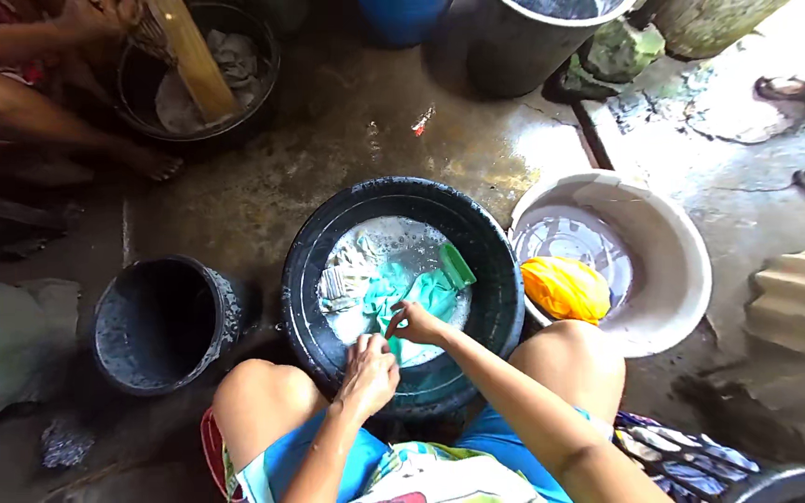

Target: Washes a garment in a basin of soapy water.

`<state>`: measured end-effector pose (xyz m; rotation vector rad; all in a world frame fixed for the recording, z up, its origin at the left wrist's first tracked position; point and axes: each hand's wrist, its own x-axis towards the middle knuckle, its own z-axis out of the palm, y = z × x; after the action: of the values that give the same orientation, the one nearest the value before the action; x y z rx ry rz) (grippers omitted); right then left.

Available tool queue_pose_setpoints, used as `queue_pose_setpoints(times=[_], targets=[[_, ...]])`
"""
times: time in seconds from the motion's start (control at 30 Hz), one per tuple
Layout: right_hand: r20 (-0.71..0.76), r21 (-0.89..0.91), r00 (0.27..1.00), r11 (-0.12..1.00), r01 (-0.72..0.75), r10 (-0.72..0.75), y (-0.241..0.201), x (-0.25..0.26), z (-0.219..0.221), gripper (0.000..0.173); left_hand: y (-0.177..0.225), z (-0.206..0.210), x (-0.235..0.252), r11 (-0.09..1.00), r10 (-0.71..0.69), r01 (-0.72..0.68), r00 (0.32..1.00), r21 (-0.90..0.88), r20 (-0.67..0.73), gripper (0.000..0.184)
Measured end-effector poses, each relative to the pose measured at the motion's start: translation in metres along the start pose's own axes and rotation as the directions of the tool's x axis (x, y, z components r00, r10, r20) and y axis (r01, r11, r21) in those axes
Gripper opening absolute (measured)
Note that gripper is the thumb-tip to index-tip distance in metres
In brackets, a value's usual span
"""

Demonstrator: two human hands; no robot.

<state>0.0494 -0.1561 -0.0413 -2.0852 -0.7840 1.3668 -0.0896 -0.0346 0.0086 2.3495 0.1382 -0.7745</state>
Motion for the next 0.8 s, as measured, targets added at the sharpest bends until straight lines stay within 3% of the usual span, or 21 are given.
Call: queue_pose_setpoints(times=[0.07, 0.13, 0.2, 0.27, 0.33, 0.37, 0.43, 0.5, 0.53, 0.57, 0.63, 0.67, 0.73, 0.8], targets=[[0.107, -0.242, 0.97, 0.952, -0.187, 0.218, -0.003, 0.005, 0.018, 0.042, 0.001, 0.004, -0.005, 0.95, 0.304, -0.311, 0.945, -0.041, -0.122, 0.032], [0.001, -0.347, 0.927, 0.87, -0.35, 0.374, 0.019, 0.012, 0.024, 0.064, 0.001, 0.001, -0.01, 0.866, 0.479, -0.494, 0.864, -0.079, -0.154, 0.034], [-0.132, -0.318, 0.894, 0.835, -0.448, 0.429, 0.041, 0.016, 0.009, 0.081, -0.007, -0.001, -0.012, 0.808, 0.569, -0.585, 0.806, -0.072, -0.165, 0.033], [-0.161, -0.242, 0.905, 0.873, -0.423, 0.394, 0.047, 0.006, -0.013, 0.076, -0.019, 0.002, -0.009, 0.812, 0.57, -0.58, 0.811, -0.057, -0.136, 0.034], [-0.138, -0.13, 0.963, 0.959, -0.25, 0.232, 0.036, -0.01, -0.019, 0.038, -0.025, 0.005, -0.002, 0.837, 0.54, -0.547, 0.833, -0.031, -0.115, 0.034], [-0.05, -0.111, 0.984, 0.978, -0.174, 0.169, 0.026, -0.015, -0.014, 0.025, -0.024, 0.007, 0.001, 0.837, 0.541, -0.547, 0.832, -0.019, -0.127, 0.035], [0.11, -0.17, 0.967, 0.963, -0.208, 0.228, 0.007, -0.019, 0.01, 0.036, -0.012, 0.009, 0.0, 0.798, 0.592, -0.602, 0.787, -0.006, -0.174, 0.034], [0.062, -0.293, 0.911, 0.88, -0.373, 0.407, 0.012, -0.014, 0.029, 0.061, 0.003, 0.003, -0.009, 0.734, 0.661, -0.679, 0.716, -0.006, -0.224, 0.031], [-0.022, -0.303, 0.878, 0.834, -0.461, 0.478, 0.02, -0.009, 0.029, 0.065, 0.008, -0.004, -0.015, 0.737, 0.657, -0.676, 0.725, -0.028, -0.205, 0.031], [-0.121, -0.288, 0.85, 0.802, -0.524, 0.512, 0.024, -0.007, 0.024, 0.057, 0.008, -0.012, -0.02, 0.79, 0.602, -0.611, 0.789, -0.049, -0.127, 0.032], [-0.211, -0.259, 0.856, 0.817, -0.515, 0.472, 0.013, -0.013, 0.008, 0.035, 0.003, -0.029, -0.017, 0.965, 0.258, -0.26, 0.945, -0.016, 0.199, 0.038], [-0.204, -0.256, 0.89, 0.855, -0.451, 0.409, -0.002, -0.02, 0.002, 0.03, -0.001, -0.031, -0.006, 0.996, 0.065, -0.081, 0.942, 0.038, 0.329, 0.041], [-0.106, -0.245, 0.959, 0.928, -0.28, 0.261, -0.048, -0.042, -0.002, 0.027, -0.012, -0.025, 0.019, 0.992, -0.12, 0.121, 0.92, 0.019, 0.373, 0.043], [0.03, -0.22, 0.997, 0.974, -0.057, 0.065, -0.094, -0.061, 0.008, 0.024, 0.005, -0.036, 0.021, 0.92, -0.242, 0.308, 0.933, -0.242, 0.267, 0.038]])
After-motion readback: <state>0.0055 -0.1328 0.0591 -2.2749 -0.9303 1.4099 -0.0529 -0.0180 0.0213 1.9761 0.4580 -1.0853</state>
